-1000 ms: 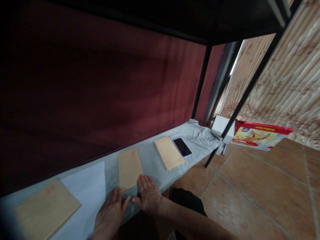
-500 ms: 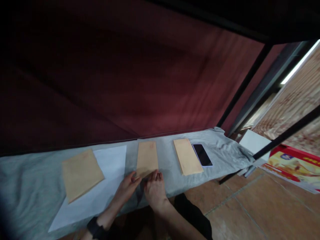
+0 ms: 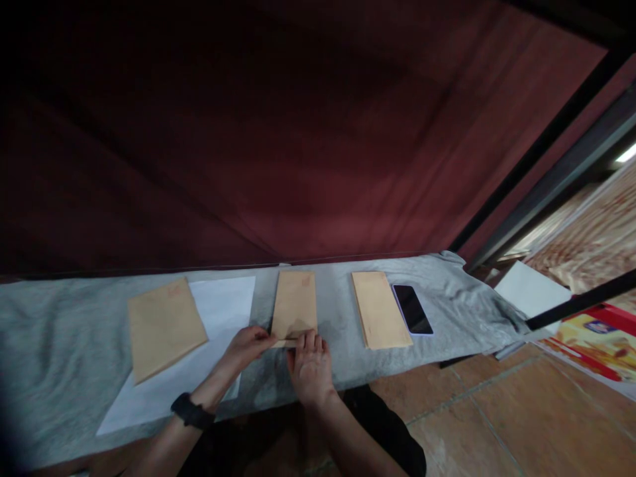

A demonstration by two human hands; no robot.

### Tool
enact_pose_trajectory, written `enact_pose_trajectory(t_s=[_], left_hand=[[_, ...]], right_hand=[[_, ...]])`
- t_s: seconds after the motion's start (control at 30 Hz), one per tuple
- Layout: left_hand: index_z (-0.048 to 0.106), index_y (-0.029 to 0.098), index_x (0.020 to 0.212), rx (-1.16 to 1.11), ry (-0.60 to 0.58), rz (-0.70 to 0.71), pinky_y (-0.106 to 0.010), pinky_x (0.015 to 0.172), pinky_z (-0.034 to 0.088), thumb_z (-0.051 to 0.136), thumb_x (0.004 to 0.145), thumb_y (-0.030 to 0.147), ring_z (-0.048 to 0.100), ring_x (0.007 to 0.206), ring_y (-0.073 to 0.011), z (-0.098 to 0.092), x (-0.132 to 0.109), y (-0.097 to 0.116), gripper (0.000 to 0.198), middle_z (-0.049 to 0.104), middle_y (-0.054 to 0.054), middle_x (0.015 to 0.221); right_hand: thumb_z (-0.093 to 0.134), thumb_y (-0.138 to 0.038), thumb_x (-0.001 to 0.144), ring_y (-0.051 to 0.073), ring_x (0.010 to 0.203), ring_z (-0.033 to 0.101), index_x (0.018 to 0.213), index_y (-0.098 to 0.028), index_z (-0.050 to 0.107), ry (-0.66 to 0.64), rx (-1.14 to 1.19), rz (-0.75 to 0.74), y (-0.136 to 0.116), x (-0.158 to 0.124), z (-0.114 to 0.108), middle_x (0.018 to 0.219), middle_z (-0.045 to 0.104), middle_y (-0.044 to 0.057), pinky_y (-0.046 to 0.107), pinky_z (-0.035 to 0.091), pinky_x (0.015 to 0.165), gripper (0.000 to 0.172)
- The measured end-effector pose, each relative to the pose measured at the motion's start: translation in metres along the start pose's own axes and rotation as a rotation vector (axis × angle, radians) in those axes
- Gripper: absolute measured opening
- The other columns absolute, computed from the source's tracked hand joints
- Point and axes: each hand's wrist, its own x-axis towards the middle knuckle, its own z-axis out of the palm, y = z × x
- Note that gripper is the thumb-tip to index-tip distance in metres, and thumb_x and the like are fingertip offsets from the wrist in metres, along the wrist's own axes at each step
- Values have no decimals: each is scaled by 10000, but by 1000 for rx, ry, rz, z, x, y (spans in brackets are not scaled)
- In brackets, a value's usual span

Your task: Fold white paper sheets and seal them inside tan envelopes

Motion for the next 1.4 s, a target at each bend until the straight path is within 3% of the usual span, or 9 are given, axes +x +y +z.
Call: enact_pose_trajectory(t_s=[0.23, 0.37, 0.57, 0.73, 0.97, 1.1, 1.2, 1.27, 1.4], left_hand=[[569, 212, 707, -411, -50, 105, -227, 490, 368, 740, 638, 474, 527, 501, -121, 8, -15, 18, 320, 583, 52, 546], [640, 190, 900, -627, -113, 138, -248, 607, 478, 722, 731, 542, 654, 684, -150, 6, -28, 34, 399, 719, -29, 810], [656, 163, 1045, -690, -160, 4, -289, 701, 531, 777, 700, 608, 698, 783, -184, 14, -28, 27, 576, 733, -91, 924], [645, 167, 1095, -726, -248, -19, -291, 720, 543, 791, 703, 588, 703, 819, -186, 32, -35, 26, 593, 735, -90, 956], [683, 159, 982, -701, -163, 13, -225, 569, 480, 773, 701, 549, 639, 661, -127, 40, -36, 22, 489, 719, -41, 843], [675, 139, 933, -605, -228, -42, -221, 517, 461, 761, 703, 484, 629, 595, -126, 28, -26, 14, 423, 712, -36, 756], [661, 136, 864, -478, -312, -110, -218, 493, 446, 748, 721, 458, 625, 540, -128, 18, -24, 8, 363, 689, -26, 650], [648, 143, 846, -405, -336, -144, -220, 487, 445, 746, 734, 444, 632, 519, -135, 15, -24, 5, 336, 677, -17, 609], [597, 157, 864, -221, -310, -138, -231, 476, 453, 634, 843, 334, 621, 471, -142, 21, -25, 1, 182, 642, 9, 557]], right_hand=[[572, -284, 962, 277, 998, 641, 1188, -186, 617, -1, 47, 45, -3, 10, -21, 1117, 683, 131, 413, 510, 873, 250], [455, -121, 968, 226, 860, 680, 1128, -192, 642, 3, 241, 136, 12, 22, -38, 976, 708, 110, 325, 494, 750, 256], [563, -510, 926, 181, 644, 657, 827, -221, 609, 139, 1360, 609, 55, 36, -47, 719, 675, 24, 304, 533, 661, 309], [857, -405, 656, 154, 643, 671, 727, -234, 551, 26, 1959, 841, 38, 24, -29, 665, 651, -29, 311, 595, 738, 358], [763, -386, 788, 225, 855, 744, 820, -210, 625, -189, 1949, 794, 6, 5, -15, 842, 751, 62, 395, 591, 881, 225], [714, -393, 821, 213, 863, 751, 924, -141, 695, -569, 1916, 705, 22, 3, -39, 1005, 772, 133, 344, 593, 792, 273], [730, -461, 794, 173, 729, 736, 956, -114, 733, -788, 1798, 602, 41, 3, -60, 933, 781, 129, 283, 579, 695, 382], [751, -481, 772, 166, 710, 725, 934, -121, 741, -720, 1793, 563, 52, 6, -66, 921, 782, 121, 280, 577, 695, 395], [735, -475, 759, 186, 757, 718, 913, -165, 740, -342, 1684, 595, 69, 15, -54, 953, 777, 96, 309, 582, 730, 346]])
